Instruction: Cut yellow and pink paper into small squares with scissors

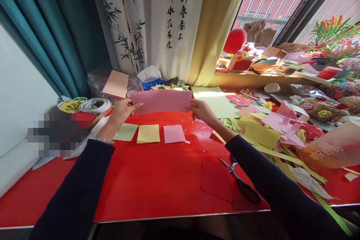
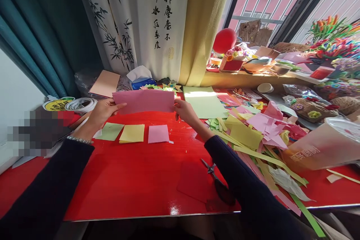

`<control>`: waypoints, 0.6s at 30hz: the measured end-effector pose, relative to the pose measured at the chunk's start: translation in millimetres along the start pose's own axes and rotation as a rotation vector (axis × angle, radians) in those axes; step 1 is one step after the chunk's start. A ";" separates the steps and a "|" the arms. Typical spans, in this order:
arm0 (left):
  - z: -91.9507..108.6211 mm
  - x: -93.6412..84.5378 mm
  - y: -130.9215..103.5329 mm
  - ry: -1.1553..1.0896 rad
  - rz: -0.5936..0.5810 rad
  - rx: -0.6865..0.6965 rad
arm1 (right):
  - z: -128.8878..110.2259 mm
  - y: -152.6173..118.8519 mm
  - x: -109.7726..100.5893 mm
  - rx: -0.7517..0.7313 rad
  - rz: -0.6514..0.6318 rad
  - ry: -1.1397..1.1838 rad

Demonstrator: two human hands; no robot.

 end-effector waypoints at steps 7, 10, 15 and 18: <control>-34.2 8.1 7.1 0.126 -0.113 -0.014 | 38.4 6.1 14.9 -0.005 -0.018 -0.005; -34.0 7.7 6.1 0.147 -0.099 -0.023 | 44.8 9.3 18.2 -0.013 -0.024 0.000; -37.0 6.0 7.7 0.168 -0.128 -0.045 | 44.7 12.6 19.0 -0.010 -0.046 -0.012; -42.9 5.7 9.7 0.164 -0.146 -0.057 | 41.0 11.3 19.8 0.001 -0.055 -0.028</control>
Point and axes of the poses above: each hand's wrist, its own y-axis towards the middle knuckle, its own x-axis out of the palm, z = x × y, the point moved 1 cm from there along y, towards the middle knuckle, and after that the axes turned 1 degree about -z, right-handed, at the moved point
